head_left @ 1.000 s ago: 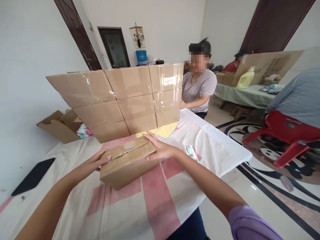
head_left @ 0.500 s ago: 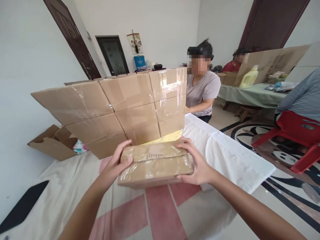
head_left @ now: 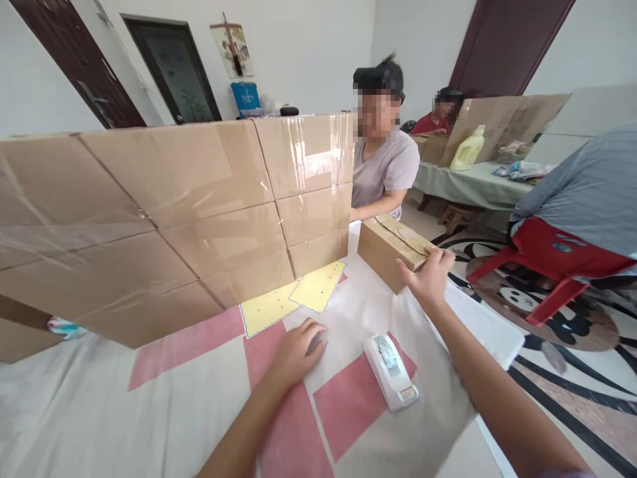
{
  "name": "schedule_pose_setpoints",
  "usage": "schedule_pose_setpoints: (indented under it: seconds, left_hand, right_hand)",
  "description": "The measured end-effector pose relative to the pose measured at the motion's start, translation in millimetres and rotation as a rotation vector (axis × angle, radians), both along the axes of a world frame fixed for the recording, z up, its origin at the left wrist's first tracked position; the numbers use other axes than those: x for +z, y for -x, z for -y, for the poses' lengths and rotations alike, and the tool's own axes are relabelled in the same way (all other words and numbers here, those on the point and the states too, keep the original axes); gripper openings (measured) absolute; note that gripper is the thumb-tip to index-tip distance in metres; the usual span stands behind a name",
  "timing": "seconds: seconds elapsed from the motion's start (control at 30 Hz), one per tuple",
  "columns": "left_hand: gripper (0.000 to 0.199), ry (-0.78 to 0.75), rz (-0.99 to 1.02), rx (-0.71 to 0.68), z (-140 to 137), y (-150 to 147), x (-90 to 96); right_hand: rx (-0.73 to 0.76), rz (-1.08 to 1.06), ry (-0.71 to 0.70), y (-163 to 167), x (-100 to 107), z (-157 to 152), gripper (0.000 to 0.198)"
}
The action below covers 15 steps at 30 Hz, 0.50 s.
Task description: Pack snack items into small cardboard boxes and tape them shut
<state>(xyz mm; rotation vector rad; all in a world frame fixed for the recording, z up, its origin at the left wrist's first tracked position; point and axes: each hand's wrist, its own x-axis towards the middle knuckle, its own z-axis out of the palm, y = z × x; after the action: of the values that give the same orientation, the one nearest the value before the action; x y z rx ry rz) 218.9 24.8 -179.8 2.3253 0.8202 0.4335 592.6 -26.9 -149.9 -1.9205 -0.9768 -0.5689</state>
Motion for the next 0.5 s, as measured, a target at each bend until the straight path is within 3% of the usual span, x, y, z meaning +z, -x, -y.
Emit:
schedule_pose_setpoints:
  seconds: [0.17, 0.27, 0.43, 0.5]
  left_hand:
    - [0.024, 0.042, -0.025, 0.012, -4, 0, 9.2]
    - [0.025, 0.074, 0.009, 0.016, -6, 1, 8.6]
    - [0.022, 0.164, 0.129, 0.032, -5, 7, 1.7]
    - [0.022, 0.246, 0.207, 0.044, -3, 13, 2.1]
  right_hand:
    - [-0.021, -0.052, 0.089, 5, 2, -68, 0.084]
    - [-0.031, -0.117, 0.154, 8, 12, -93, 0.09]
    - [0.073, -0.301, 0.42, 10, 47, -89, 0.111]
    - [0.076, -0.329, 0.408, 22, 65, -79, 0.112]
